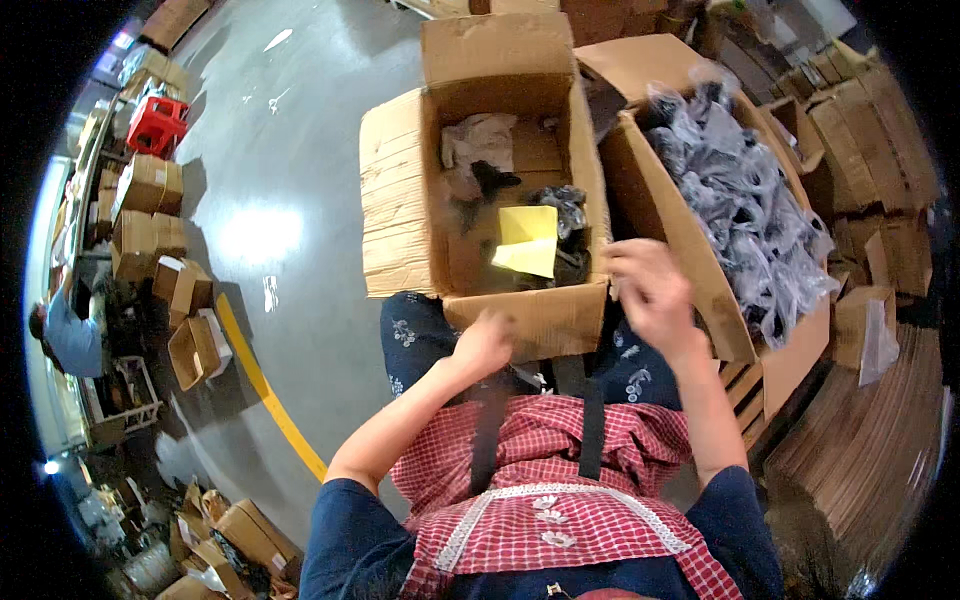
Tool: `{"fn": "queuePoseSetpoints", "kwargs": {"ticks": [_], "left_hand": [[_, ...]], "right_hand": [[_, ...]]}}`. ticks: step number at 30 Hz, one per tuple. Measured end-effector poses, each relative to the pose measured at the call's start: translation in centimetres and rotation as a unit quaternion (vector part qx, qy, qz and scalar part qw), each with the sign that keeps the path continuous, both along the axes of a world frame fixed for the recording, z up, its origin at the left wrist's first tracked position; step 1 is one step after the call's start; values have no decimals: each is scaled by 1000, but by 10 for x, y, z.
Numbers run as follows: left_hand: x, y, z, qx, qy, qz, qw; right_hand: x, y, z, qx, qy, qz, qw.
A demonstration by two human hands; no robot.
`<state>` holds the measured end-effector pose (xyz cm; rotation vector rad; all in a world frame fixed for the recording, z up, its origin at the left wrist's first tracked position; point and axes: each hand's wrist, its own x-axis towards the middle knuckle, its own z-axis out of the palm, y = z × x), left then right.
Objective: The person takes black plastic components from one box, places them into small plastic bags, and then puts the bagged items into another box.
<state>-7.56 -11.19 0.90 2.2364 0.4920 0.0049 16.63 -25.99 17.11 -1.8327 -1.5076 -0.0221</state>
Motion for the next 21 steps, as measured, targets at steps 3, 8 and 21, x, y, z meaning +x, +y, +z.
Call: {"fn": "queuePoseSetpoints", "kwargs": {"ticks": [3,8,21], "left_hand": [[39,21,-2,-21,49,39,998],[52,56,-22,-56,10,186,981],[57,118,-10,-500,-125,188,836]], "right_hand": [[-26,57,-79,-127,51,55,989],[-33,103,-177,-352,-101,25,930],[4,111,-115,-114,572,-138,801]]}}
